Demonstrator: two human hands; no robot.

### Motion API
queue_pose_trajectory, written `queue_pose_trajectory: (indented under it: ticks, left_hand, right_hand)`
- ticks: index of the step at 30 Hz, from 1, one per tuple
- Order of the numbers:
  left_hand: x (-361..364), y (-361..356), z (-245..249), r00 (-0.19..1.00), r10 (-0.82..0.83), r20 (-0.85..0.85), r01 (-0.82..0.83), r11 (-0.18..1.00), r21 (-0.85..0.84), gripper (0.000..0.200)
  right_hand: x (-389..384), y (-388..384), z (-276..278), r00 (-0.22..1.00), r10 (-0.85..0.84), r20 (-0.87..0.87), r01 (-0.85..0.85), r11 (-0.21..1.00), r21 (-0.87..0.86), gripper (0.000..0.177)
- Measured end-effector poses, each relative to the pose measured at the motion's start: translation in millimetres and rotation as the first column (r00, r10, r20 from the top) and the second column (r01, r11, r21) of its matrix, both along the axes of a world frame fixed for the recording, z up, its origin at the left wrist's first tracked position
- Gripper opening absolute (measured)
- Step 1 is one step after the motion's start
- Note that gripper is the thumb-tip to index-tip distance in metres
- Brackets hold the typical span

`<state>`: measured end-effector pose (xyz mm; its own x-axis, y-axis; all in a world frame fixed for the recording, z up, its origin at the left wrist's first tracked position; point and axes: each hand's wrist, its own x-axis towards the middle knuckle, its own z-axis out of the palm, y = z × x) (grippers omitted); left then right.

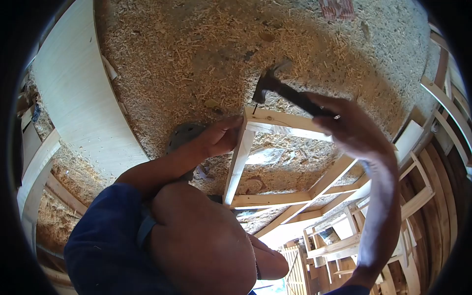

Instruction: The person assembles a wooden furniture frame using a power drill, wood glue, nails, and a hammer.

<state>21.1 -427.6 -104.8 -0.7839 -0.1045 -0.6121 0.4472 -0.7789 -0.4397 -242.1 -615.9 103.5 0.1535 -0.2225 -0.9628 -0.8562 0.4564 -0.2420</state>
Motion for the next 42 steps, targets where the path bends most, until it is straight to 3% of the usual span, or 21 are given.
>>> queue_pose_trajectory:
  ticks: [1, 4, 8, 9, 10, 12, 13, 14, 15, 16, 19, 21, 25, 29, 33, 35, 37, 38, 39, 41, 42]
  left_hand:
    - [-1, 1, 5, 1.000, 0.002, 0.020, -0.003, 1.000, 0.029, 0.034]
    - [4, 0, 8, 0.999, 0.018, 0.026, -0.017, 1.000, -0.016, 0.034]
    - [0, 5, 37, 0.947, -0.057, 0.315, 0.133, 0.966, -0.222, 0.043]
    - [0, 6, 42, 0.868, -0.211, 0.449, 0.421, 0.793, -0.441, 0.048]
    - [1, 3, 43, 0.743, -0.282, 0.607, 0.656, 0.488, -0.576, 0.054]
    - [0, -7, 46, 0.722, -0.283, 0.632, 0.679, 0.468, -0.566, 0.058]
    - [0, -7, 48, 0.699, -0.297, 0.651, 0.703, 0.457, -0.546, 0.062]
    - [0, -4, 48, 0.700, -0.301, 0.648, 0.702, 0.457, -0.546, 0.062]
    - [-1, 0, 45, 0.684, -0.304, 0.663, 0.721, 0.421, -0.550, 0.053]
    - [-2, -2, 41, 0.668, -0.294, 0.684, 0.738, 0.385, -0.554, 0.043]
    - [0, -6, 46, 0.649, -0.227, 0.726, 0.746, 0.374, -0.551, 0.041]
    - [1, -9, 48, 0.659, -0.280, 0.698, 0.741, 0.399, -0.540, 0.040]
    - [0, 3, 30, 0.737, -0.248, 0.629, 0.661, 0.457, -0.594, 0.060]
    - [-1, 4, 21, 0.738, -0.300, 0.605, 0.669, 0.448, -0.593, 0.060]
    - [-4, -1, 24, 0.792, -0.286, 0.539, 0.603, 0.504, -0.619, 0.061]
    - [-3, -3, 28, 0.797, -0.290, 0.530, 0.595, 0.524, -0.609, 0.061]
    - [-1, -1, 28, 0.795, -0.306, 0.523, 0.602, 0.499, -0.624, 0.049]
    - [-1, -8, 32, 0.794, -0.311, 0.523, 0.604, 0.506, -0.616, 0.049]
    - [-1, -14, 38, 0.751, -0.353, 0.558, 0.660, 0.452, -0.601, 0.048]
    - [-3, -20, 38, 0.709, -0.373, 0.598, 0.705, 0.388, -0.594, 0.047]
    - [-2, -15, 34, 0.716, -0.357, 0.600, 0.698, 0.392, -0.599, 0.047]
  right_hand:
    - [-5, -10, 6, 0.994, -0.105, -0.029, 0.107, 0.990, 0.088, 0.048]
    - [-25, -15, 12, 0.873, -0.488, -0.003, 0.429, 0.770, -0.473, 0.054]
    - [-71, -60, 29, 0.817, -0.515, 0.258, 0.472, 0.340, -0.813, 0.044]
    - [-89, -69, 25, 0.782, -0.499, 0.373, 0.537, 0.235, -0.810, 0.041]
    - [-93, -72, 19, 0.782, -0.500, 0.372, 0.535, 0.234, -0.811, 0.041]
    - [-82, -72, 9, 0.679, -0.619, 0.394, 0.632, 0.220, -0.743, 0.032]
    - [-66, -48, 10, 0.654, -0.703, 0.281, 0.689, 0.399, -0.605, 0.025]
    - [-102, -1, -35, 0.787, -0.388, 0.480, 0.613, 0.580, -0.537, 0.027]
    - [-12, 4, -17, 0.833, -0.350, -0.428, 0.139, 0.882, -0.450, 0.036]
    - [-9, -5, -8, 0.836, -0.347, -0.425, 0.132, 0.879, -0.458, 0.036]
    - [-4, -15, 3, 0.975, -0.122, -0.188, 0.128, 0.992, 0.021, 0.042]
    - [-24, -29, 11, 0.789, -0.613, -0.025, 0.555, 0.731, -0.396, 0.035]
    - [-72, -84, 21, 0.699, -0.631, 0.336, 0.580, 0.227, -0.782, 0.034]
    - [-78, -62, 31, 0.704, -0.678, 0.210, 0.546, 0.327, -0.772, 0.029]
    - [-45, 12, -2, 0.851, -0.524, -0.026, 0.443, 0.744, -0.501, 0.038]
    - [-27, 60, -44, 1.000, -0.011, 0.013, 0.016, 0.830, -0.557, 0.040]
    - [-34, 62, -39, 0.987, 0.157, 0.031, -0.151, 0.980, -0.127, 0.048]
    - [-35, 32, -26, 0.998, 0.055, 0.040, -0.057, 0.997, 0.049, 0.050]
    - [-32, 9, 5, 0.993, -0.071, -0.099, 0.064, 0.996, -0.067, 0.039]
    - [-65, -11, 7, 0.862, -0.507, 0.025, 0.465, 0.769, -0.439, 0.027]
    - [-73, -31, 19, 0.856, -0.517, 0.010, 0.420, 0.683, -0.598, 0.025]
